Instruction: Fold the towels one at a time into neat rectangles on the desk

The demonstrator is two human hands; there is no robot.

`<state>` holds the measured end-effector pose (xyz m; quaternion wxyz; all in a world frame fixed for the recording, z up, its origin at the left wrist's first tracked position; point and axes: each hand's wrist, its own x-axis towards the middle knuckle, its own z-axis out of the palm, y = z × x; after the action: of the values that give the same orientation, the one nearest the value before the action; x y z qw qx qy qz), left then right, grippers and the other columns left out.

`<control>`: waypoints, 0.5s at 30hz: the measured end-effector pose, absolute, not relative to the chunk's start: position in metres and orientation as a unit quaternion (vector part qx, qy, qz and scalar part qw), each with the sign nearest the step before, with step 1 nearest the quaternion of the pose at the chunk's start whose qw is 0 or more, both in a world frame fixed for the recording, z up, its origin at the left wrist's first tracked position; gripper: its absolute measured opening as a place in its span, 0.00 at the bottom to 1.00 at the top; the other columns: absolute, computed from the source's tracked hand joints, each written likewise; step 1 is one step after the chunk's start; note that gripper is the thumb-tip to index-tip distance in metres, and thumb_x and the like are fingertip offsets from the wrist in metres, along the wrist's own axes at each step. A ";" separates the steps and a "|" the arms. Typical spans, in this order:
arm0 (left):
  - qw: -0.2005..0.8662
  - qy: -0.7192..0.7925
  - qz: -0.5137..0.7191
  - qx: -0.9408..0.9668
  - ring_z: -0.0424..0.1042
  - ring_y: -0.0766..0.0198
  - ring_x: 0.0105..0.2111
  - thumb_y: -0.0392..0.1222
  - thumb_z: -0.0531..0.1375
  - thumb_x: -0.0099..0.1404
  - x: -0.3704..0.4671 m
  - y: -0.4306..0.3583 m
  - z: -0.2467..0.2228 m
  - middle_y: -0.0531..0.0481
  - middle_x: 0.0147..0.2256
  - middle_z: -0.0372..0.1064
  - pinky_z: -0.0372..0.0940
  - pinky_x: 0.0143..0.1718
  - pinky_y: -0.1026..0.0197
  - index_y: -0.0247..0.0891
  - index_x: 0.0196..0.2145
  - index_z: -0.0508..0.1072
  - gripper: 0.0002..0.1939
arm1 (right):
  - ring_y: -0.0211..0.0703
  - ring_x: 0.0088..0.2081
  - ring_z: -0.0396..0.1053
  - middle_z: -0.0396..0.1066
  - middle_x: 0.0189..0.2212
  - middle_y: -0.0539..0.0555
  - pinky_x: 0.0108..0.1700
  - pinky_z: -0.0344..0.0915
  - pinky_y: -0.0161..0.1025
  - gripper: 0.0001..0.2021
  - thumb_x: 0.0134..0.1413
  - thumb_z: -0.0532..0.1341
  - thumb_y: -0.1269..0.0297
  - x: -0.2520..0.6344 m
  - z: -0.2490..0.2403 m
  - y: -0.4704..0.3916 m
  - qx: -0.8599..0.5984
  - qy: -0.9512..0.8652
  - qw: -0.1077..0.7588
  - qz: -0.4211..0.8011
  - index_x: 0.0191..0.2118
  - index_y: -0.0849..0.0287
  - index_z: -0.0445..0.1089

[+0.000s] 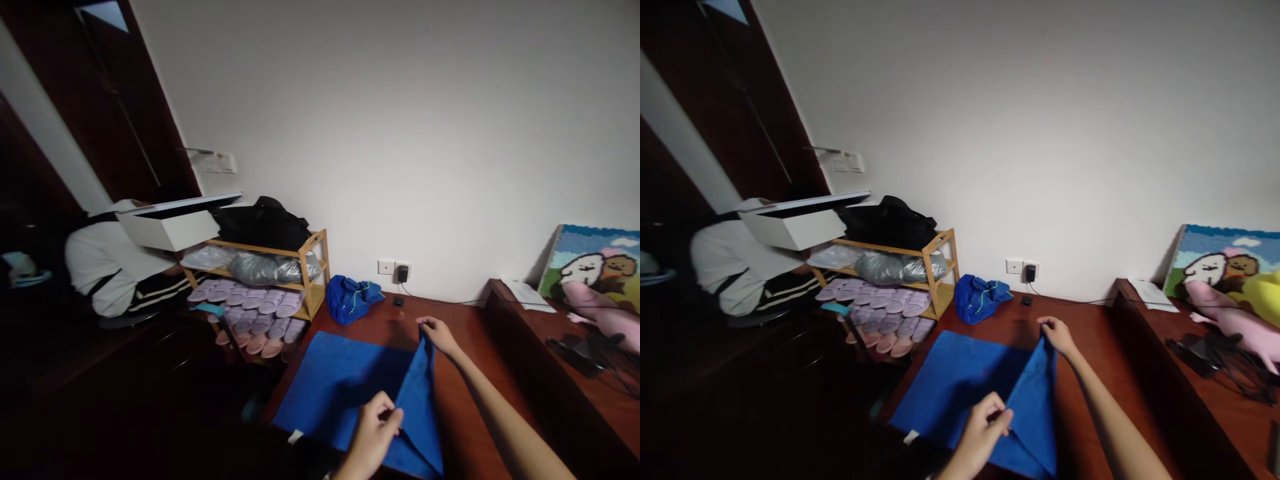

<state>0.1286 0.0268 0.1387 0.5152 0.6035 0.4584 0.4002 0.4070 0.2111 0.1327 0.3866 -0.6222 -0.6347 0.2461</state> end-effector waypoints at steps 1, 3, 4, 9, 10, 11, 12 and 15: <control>0.503 0.468 0.403 0.604 0.72 0.61 0.27 0.63 0.62 0.62 0.098 0.028 0.141 0.54 0.23 0.70 0.63 0.31 0.60 0.45 0.26 0.65 0.21 | 0.46 0.48 0.76 0.80 0.47 0.53 0.54 0.68 0.42 0.19 0.55 0.55 0.59 0.375 0.136 0.224 -0.606 -0.653 0.379 0.252 0.46 0.57 0.79; 0.472 0.499 0.403 0.605 0.72 0.61 0.27 0.65 0.61 0.62 0.041 0.032 0.138 0.55 0.23 0.70 0.63 0.31 0.61 0.44 0.26 0.65 0.22 | 0.46 0.49 0.75 0.80 0.47 0.52 0.56 0.67 0.41 0.18 0.56 0.55 0.61 0.307 0.140 0.248 -0.577 -0.685 0.358 0.265 0.46 0.55 0.79; 0.455 0.521 0.405 0.598 0.72 0.61 0.27 0.67 0.60 0.62 0.014 0.034 0.132 0.55 0.24 0.70 0.64 0.31 0.62 0.44 0.27 0.65 0.23 | 0.46 0.48 0.75 0.80 0.46 0.51 0.55 0.67 0.41 0.17 0.57 0.55 0.62 0.273 0.140 0.260 -0.565 -0.698 0.344 0.272 0.46 0.55 0.79; 0.337 0.654 0.349 0.581 0.75 0.58 0.30 0.62 0.54 0.65 -0.100 0.049 0.083 0.54 0.25 0.71 0.66 0.34 0.59 0.45 0.27 0.66 0.20 | 0.43 0.41 0.75 0.79 0.41 0.53 0.49 0.69 0.44 0.13 0.66 0.57 0.58 0.128 0.117 0.296 -0.535 -0.742 0.266 0.305 0.44 0.58 0.76; 0.304 0.677 0.320 0.589 0.75 0.57 0.32 0.58 0.53 0.66 -0.117 0.050 0.072 0.52 0.27 0.73 0.66 0.36 0.58 0.45 0.27 0.67 0.17 | 0.42 0.41 0.75 0.78 0.41 0.53 0.49 0.70 0.45 0.13 0.66 0.59 0.57 0.107 0.109 0.298 -0.529 -0.750 0.251 0.307 0.44 0.59 0.76; 0.270 0.697 0.292 0.596 0.76 0.56 0.34 0.54 0.53 0.66 -0.131 0.052 0.060 0.51 0.29 0.74 0.67 0.39 0.57 0.45 0.28 0.68 0.14 | 0.43 0.42 0.74 0.78 0.42 0.52 0.50 0.69 0.46 0.12 0.65 0.61 0.56 0.090 0.100 0.299 -0.523 -0.760 0.236 0.306 0.44 0.59 0.75; 0.239 0.713 0.269 0.602 0.77 0.55 0.36 0.50 0.53 0.65 -0.142 0.053 0.049 0.50 0.31 0.75 0.67 0.42 0.56 0.46 0.28 0.69 0.12 | 0.43 0.43 0.74 0.77 0.43 0.52 0.51 0.69 0.47 0.11 0.64 0.62 0.57 0.076 0.092 0.300 -0.517 -0.770 0.223 0.302 0.44 0.59 0.75; 0.174 0.729 0.234 0.619 0.77 0.54 0.41 0.44 0.54 0.64 -0.160 0.054 0.016 0.46 0.35 0.75 0.68 0.47 0.54 0.47 0.28 0.71 0.09 | 0.45 0.50 0.71 0.75 0.47 0.55 0.54 0.65 0.45 0.08 0.61 0.62 0.68 0.050 0.067 0.298 -0.508 -0.795 0.190 0.272 0.44 0.58 0.76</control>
<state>-0.1599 0.0538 0.0158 0.1740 0.6189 0.7292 0.2344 0.0505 0.2981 0.0668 0.1899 -0.5079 -0.7950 0.2718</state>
